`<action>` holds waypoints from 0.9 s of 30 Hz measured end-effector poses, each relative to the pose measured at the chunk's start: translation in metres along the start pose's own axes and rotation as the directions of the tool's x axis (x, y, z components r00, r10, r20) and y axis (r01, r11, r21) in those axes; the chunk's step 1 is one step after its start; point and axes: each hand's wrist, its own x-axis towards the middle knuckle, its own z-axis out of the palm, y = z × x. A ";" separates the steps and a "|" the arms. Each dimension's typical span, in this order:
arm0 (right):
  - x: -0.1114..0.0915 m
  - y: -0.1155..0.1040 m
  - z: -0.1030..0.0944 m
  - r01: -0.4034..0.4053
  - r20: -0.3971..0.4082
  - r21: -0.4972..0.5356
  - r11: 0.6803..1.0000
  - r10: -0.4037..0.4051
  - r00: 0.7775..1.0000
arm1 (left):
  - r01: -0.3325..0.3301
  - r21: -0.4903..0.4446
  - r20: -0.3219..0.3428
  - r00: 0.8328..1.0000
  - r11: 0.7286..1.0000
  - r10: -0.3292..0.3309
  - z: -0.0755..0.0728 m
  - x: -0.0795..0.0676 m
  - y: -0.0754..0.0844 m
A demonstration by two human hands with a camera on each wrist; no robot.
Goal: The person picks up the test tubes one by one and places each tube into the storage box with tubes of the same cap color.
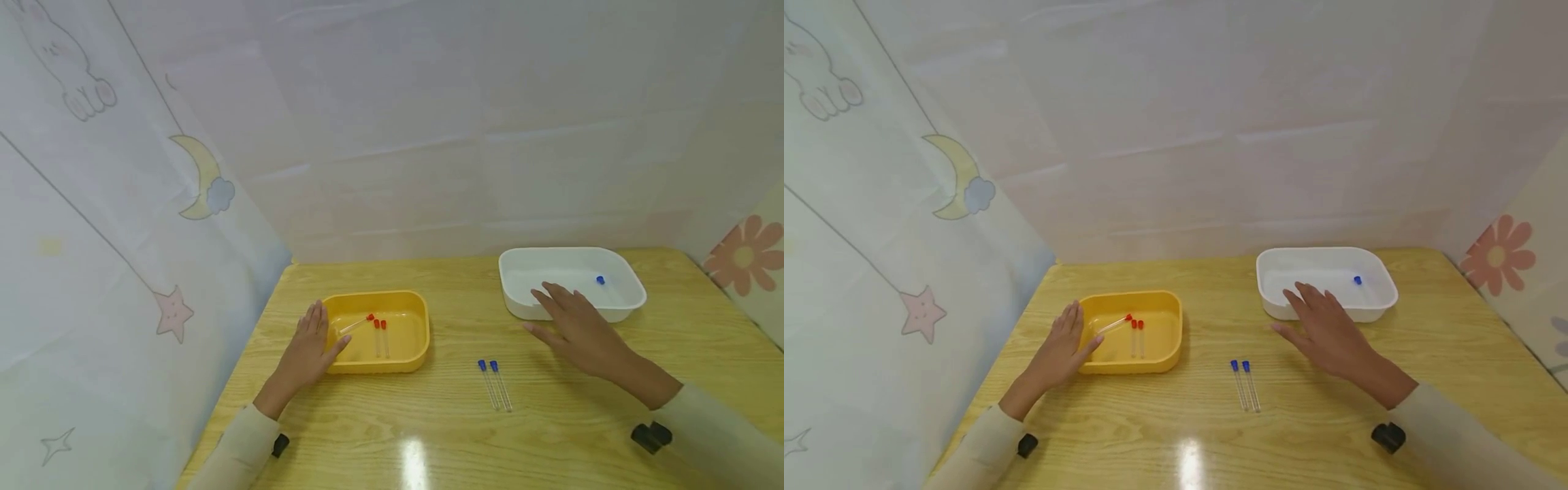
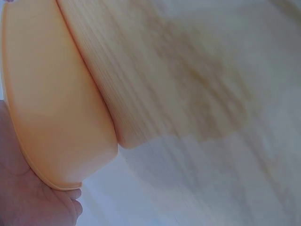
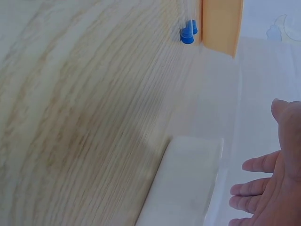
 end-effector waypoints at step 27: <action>-0.017 0.028 -0.008 -0.054 -0.028 -0.060 0.997 0.052 0.998 | -0.029 0.012 -0.050 0.998 1.000 0.030 0.000 0.000 0.001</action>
